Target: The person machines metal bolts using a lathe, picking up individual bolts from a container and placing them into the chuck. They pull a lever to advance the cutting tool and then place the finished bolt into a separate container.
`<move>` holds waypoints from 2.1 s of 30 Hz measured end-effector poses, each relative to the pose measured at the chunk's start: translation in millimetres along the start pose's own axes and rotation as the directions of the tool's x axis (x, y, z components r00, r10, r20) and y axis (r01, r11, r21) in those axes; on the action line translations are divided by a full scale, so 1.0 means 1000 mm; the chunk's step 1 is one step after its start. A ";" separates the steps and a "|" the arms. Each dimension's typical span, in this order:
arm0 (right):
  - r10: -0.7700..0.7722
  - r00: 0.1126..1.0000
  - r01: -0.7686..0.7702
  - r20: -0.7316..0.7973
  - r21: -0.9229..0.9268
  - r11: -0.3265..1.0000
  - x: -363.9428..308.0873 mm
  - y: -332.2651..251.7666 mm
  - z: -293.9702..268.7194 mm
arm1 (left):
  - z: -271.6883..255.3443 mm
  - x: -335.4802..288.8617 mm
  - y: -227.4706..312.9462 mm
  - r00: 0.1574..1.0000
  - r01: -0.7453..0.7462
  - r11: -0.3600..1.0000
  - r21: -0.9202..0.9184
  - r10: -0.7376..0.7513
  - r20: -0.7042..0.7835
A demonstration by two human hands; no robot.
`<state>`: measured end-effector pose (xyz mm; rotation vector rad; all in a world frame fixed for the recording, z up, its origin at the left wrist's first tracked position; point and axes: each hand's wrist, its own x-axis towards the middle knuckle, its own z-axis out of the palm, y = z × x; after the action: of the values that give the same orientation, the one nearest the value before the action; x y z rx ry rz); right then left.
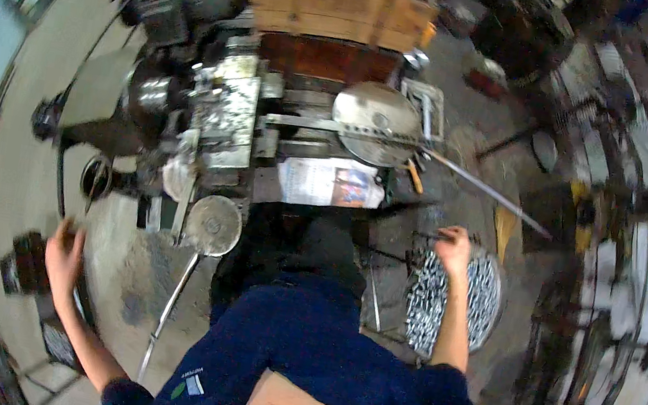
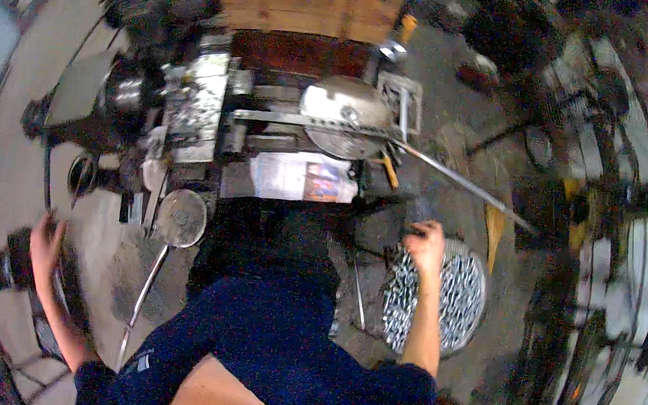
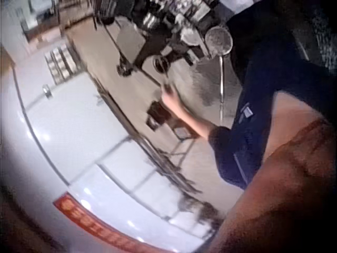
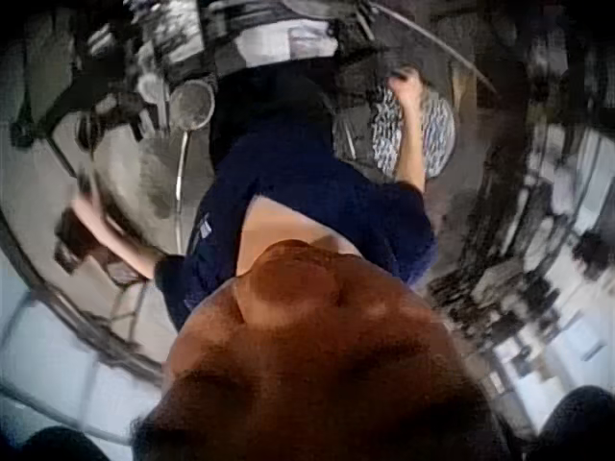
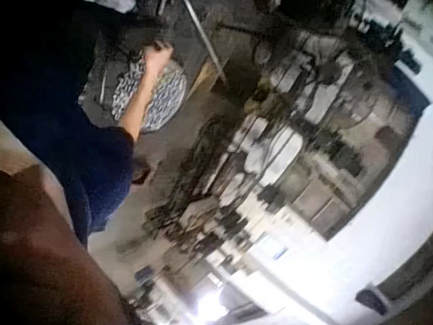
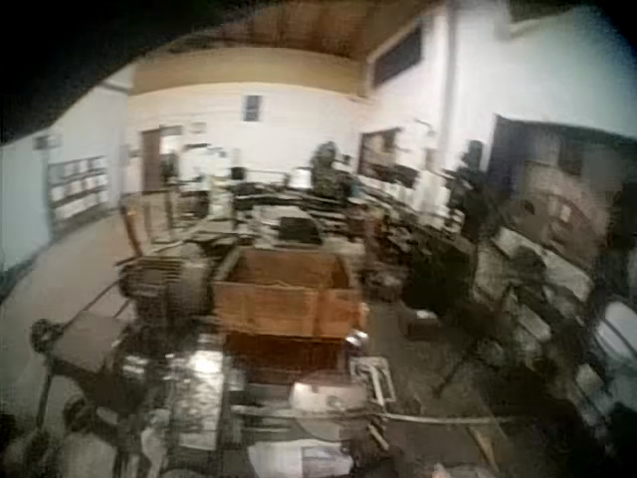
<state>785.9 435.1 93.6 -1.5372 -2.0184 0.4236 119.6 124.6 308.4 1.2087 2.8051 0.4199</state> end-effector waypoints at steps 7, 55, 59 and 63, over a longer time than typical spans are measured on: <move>-0.768 0.603 0.464 0.217 0.687 0.559 0.056 -0.333 0.033 | 0.041 0.016 0.178 0.848 -0.185 0.561 -0.807 0.506 0.158; -0.776 0.405 0.888 0.484 -0.007 0.460 0.182 -0.540 0.202 | 0.046 -0.083 -0.119 0.870 0.447 0.783 -0.433 -0.493 0.007; -0.788 0.399 0.859 0.470 0.108 0.500 0.187 -0.537 0.208 | 0.061 -0.069 -0.133 0.907 0.364 0.915 -0.176 -0.391 -0.155; -0.781 0.395 0.857 0.484 0.114 0.503 0.190 -0.536 0.215 | 0.065 -0.062 -0.135 0.897 0.414 0.910 -0.038 -0.414 -0.155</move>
<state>205.4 477.9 270.1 -0.2653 -2.9559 0.2267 77.2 6.0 206.2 0.5626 3.0789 0.5065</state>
